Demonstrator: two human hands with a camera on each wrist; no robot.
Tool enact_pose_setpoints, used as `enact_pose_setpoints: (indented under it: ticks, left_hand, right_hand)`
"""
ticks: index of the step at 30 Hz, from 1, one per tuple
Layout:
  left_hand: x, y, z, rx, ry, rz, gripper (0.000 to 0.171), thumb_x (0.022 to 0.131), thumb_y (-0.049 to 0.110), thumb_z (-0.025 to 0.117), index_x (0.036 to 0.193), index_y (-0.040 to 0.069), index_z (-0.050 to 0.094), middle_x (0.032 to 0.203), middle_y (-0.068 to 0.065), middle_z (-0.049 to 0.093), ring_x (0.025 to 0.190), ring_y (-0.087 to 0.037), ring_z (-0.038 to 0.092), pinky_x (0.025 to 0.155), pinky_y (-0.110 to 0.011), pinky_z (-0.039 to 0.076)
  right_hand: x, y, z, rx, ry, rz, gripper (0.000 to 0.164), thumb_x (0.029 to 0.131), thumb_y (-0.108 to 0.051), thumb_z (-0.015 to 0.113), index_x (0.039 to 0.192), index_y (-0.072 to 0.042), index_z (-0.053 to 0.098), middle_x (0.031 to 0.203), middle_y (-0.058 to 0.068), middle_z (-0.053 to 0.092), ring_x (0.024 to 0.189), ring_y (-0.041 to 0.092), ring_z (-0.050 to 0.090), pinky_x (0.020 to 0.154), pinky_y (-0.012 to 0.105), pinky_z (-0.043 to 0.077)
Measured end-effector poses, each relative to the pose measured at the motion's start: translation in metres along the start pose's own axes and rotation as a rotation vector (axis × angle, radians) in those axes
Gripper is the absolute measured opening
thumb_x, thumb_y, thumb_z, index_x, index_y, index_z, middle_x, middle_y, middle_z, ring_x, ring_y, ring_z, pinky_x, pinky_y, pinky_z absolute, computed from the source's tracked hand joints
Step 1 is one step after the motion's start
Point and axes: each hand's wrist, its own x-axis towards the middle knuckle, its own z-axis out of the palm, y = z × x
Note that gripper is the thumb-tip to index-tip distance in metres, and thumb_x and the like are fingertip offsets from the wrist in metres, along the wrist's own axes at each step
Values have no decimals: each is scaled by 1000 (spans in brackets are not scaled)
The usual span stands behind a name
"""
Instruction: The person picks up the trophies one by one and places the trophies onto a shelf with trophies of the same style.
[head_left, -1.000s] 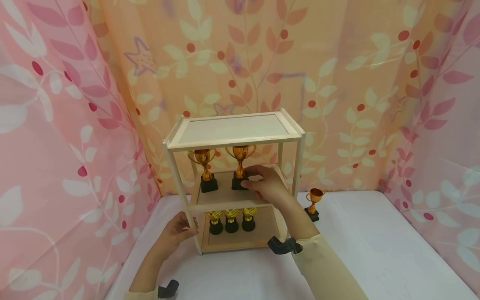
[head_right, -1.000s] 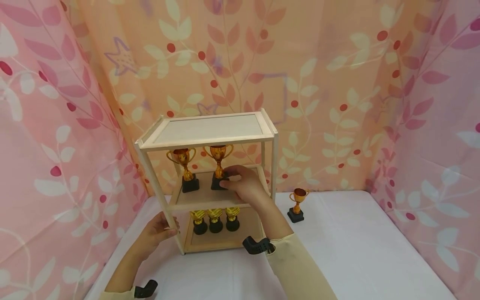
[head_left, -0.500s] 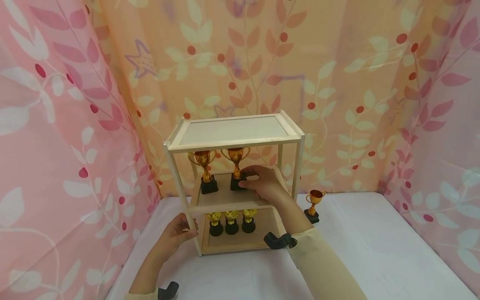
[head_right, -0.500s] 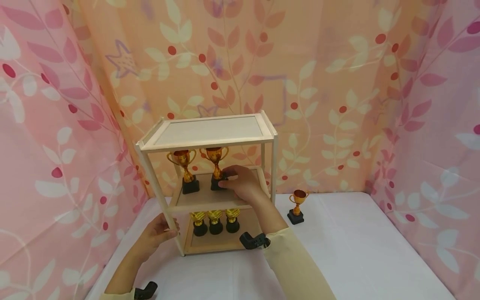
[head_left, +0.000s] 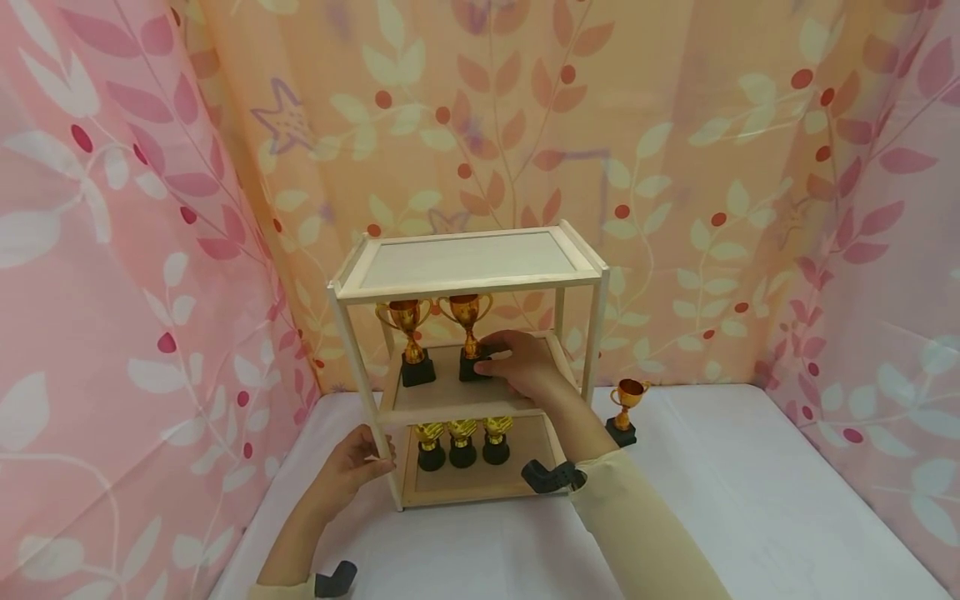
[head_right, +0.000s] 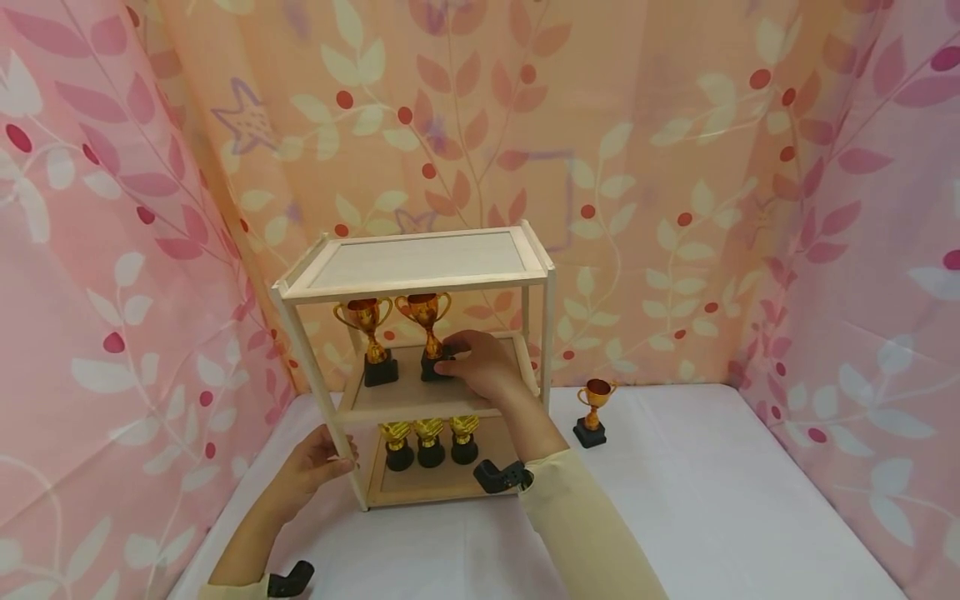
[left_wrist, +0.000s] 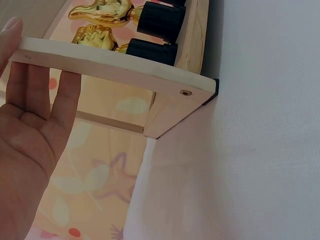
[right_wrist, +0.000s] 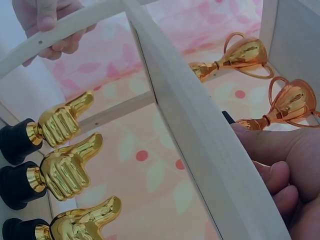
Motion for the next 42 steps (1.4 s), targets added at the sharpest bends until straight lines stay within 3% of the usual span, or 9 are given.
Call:
enact_pose_setpoints:
  ticks: [11,16,20,27,34,42]
  left_hand:
    - [1,1,1,8,25,-36,28,94,2,71,112,-1,50,108,-9,61,100,-22,66,88,-33,59]
    - [1,1,2,-1,36,-78,29,93,4,72,112,0,50,108,-10,61,101,-26,66,89,-35,59]
    - [1,1,2,0,21,-67,30,93,5,72,113,0,50,109,-11,60,103,-29,65,89,-35,59]
    - [1,-1,-1,-2,12,-42,29,94,4,71,113,0,50,109,-8,61,101,-22,66,89,-35,59]
    - [1,-3,-1,-9,6,-34,28,94,3,70,113,-1,50,109,-8,61,101,-22,66,90,-35,59]
    - [1,0,0,2,14,-44,28,94,4,71,113,-1,50,109,-11,61,101,-20,66,89,-35,59]
  right_hand:
    - [4,-3,2,-54,12,16,51,85,-35,84,132,-25,65,126,2,67,78,23,63,57,33,51]
    - [6,-2,4,-53,4,15,51,85,-35,85,131,-25,66,125,0,67,83,23,64,60,33,52]
    - [5,-1,5,-56,3,6,51,85,-35,85,130,-24,66,124,0,68,85,25,65,64,36,54]
    - [7,0,7,-123,21,-34,50,84,-36,85,129,-23,67,121,-2,70,106,20,65,88,39,54]
    - [7,-1,9,-106,10,-15,51,83,-38,85,129,-25,66,122,-3,69,93,21,66,69,34,55]
    - [7,-4,10,-120,13,-33,51,85,-36,84,130,-23,66,123,-2,69,98,20,66,73,34,56]
